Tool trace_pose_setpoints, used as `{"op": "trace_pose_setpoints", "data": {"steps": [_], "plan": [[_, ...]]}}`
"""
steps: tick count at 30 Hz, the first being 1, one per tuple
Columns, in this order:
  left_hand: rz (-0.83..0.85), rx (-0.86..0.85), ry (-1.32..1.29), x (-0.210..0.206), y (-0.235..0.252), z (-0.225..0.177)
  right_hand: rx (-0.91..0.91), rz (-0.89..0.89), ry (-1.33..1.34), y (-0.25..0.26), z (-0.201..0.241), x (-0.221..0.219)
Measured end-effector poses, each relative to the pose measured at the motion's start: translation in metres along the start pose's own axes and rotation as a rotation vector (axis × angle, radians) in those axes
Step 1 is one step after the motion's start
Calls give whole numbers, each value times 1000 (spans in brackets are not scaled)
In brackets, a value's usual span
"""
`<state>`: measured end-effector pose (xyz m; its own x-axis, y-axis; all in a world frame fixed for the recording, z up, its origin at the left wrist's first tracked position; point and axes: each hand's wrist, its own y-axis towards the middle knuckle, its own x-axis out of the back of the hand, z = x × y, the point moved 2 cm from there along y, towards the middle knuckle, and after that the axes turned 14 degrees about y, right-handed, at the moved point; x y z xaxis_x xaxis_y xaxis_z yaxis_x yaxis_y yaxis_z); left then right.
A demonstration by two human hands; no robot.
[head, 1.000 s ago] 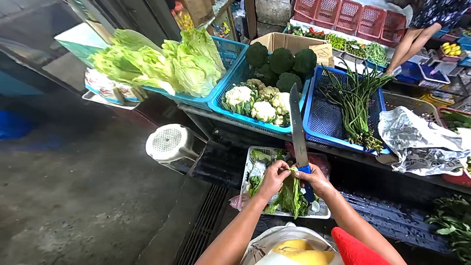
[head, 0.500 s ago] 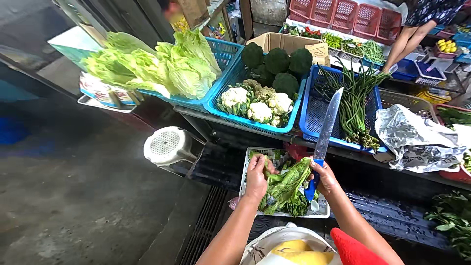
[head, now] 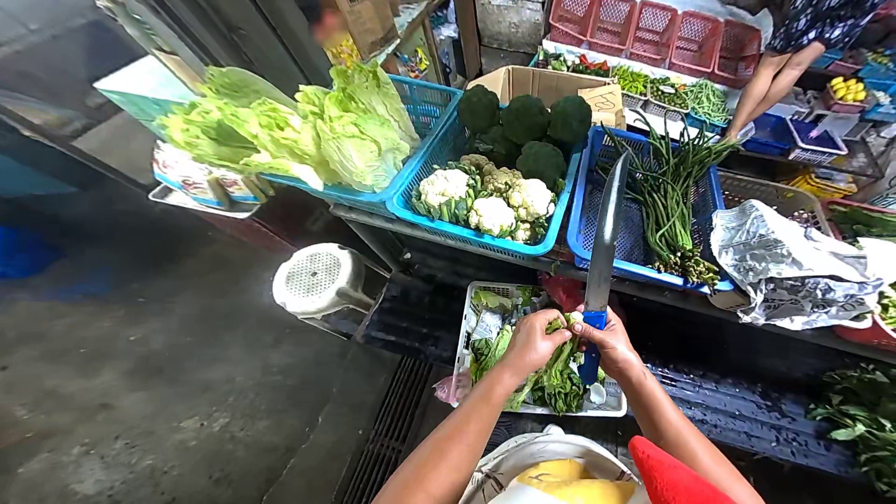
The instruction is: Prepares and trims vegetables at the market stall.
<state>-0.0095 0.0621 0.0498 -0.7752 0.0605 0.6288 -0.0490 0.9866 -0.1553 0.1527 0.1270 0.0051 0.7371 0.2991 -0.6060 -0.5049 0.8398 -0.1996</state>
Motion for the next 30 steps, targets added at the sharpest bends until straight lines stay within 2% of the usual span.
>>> {"op": "trace_pose_setpoints", "data": {"steps": [2,5,10,14,19,21,25,28,30], "plan": [[34,51,-169,6,-1,3,-3,36,-22,-1,2,7],[-76,155,-337,22,-8,11,-10,20,-33,-1,4,17],[-280,265,-42,43,-6,42,-25,-25,91,1,6,28],[-506,325,138,65,-14,44,-5,-25,172,1,16,38],[-800,336,162,108,-35,50,81,-64,189,-4,30,65],[-707,329,117,104,-33,43,85,-85,201,-4,29,69],[-232,236,240,51,-10,35,56,-119,195,0,16,49],[-70,10,179,2,-6,18,13,-134,161,-1,3,27],[22,0,122,-16,-8,6,-12,-138,150,-4,-4,14]]}}
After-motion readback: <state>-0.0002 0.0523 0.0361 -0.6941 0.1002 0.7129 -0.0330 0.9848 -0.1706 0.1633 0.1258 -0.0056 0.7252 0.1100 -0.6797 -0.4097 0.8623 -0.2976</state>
